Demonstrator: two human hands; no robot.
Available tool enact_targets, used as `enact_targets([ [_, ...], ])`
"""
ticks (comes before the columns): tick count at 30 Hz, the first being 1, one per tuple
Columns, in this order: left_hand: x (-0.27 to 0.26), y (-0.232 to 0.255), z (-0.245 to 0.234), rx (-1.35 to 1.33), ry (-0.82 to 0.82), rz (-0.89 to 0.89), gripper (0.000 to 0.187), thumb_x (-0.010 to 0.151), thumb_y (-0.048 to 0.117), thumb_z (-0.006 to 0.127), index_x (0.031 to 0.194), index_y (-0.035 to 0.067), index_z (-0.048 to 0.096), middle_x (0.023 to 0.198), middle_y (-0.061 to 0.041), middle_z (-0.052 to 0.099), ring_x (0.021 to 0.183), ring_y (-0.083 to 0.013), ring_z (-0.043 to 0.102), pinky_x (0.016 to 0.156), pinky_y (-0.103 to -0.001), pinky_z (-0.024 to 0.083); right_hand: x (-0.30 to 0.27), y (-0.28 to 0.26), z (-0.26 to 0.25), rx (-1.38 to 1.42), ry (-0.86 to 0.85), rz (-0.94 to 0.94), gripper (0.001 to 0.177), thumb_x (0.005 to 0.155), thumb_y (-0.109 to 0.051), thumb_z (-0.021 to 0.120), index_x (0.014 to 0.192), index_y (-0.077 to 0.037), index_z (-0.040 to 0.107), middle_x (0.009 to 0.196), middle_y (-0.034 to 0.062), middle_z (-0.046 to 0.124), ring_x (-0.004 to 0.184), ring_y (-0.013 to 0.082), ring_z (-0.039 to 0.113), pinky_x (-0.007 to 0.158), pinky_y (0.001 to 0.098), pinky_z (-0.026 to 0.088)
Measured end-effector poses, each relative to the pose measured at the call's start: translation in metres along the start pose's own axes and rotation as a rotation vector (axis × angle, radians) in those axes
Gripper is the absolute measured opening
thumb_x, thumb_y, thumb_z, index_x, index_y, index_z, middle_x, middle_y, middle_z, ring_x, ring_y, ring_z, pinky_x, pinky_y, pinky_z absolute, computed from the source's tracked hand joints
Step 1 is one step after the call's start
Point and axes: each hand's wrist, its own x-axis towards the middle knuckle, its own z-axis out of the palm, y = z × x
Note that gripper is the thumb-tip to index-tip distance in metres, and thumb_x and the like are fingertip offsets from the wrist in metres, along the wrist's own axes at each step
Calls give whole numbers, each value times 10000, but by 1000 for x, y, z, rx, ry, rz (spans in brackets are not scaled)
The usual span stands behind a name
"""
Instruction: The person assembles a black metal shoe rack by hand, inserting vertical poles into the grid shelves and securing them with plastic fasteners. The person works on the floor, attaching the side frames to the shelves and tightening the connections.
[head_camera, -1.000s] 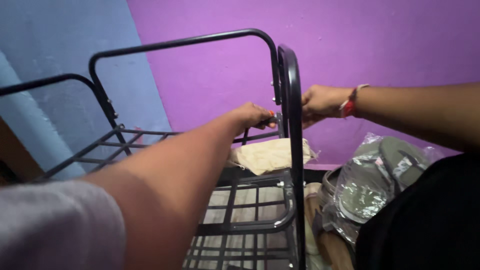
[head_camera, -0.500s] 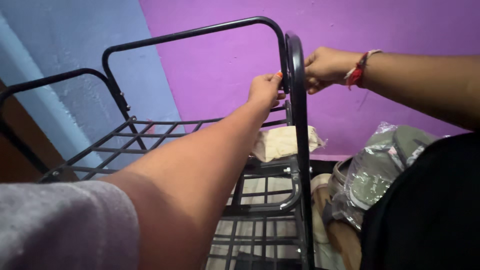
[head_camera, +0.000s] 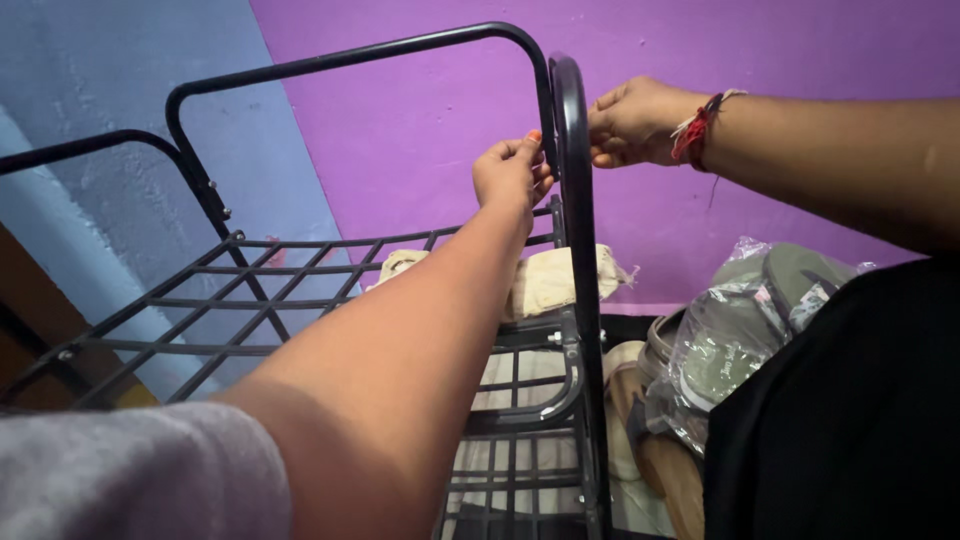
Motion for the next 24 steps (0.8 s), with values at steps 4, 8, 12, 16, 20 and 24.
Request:
enact_targets([
  [4, 13, 6, -9, 51, -100, -10, 111, 943, 149, 694, 900, 47, 685, 759, -12, 644, 656, -107, 619, 605, -276, 594, 10, 6, -3, 71, -38, 0, 128, 1004, -98, 626, 956, 19, 645, 854, 76, 666, 726, 136, 658, 718, 271, 589],
  [8, 24, 14, -13, 295, -154, 124, 114, 946, 118, 697, 898, 14, 689, 735, -32, 642, 652, -113, 623, 637, -279, 609, 24, 11, -6, 190, -38, 57, 100, 1005, -50, 601, 950, 16, 652, 854, 66, 658, 746, 134, 655, 738, 256, 594],
  [12, 26, 15, -12, 316, -195, 159, 139, 945, 132, 696, 910, -2, 680, 735, -54, 638, 642, -136, 611, 593, -292, 577, 28, 17, -5, 251, -97, 44, 99, 1004, -56, 593, 941, 5, 637, 855, 79, 664, 753, 150, 666, 729, 256, 588],
  [16, 18, 26, -12, 358, -208, 49, 190, 960, 198, 685, 952, 8, 675, 788, -51, 667, 657, -145, 632, 576, -297, 562, 12, 0, -5, 109, -74, 57, 129, 1017, -115, 599, 986, -2, 652, 866, 103, 663, 750, 168, 634, 703, 281, 563],
  [20, 11, 44, -13, 454, -141, -48, 191, 970, 202, 634, 1036, 29, 678, 847, -81, 707, 678, -173, 663, 583, -325, 584, -17, -30, -2, -89, 52, 67, 165, 1011, -154, 611, 1052, -9, 676, 912, 93, 691, 798, 155, 654, 745, 284, 580],
  [24, 15, 59, -6, 356, -151, 53, 175, 968, 153, 630, 1043, 16, 706, 852, -86, 727, 671, -169, 668, 580, -313, 569, -25, -49, -6, 63, 72, 24, 193, 1013, -173, 605, 1092, -11, 674, 937, 64, 707, 817, 128, 673, 758, 265, 588],
])
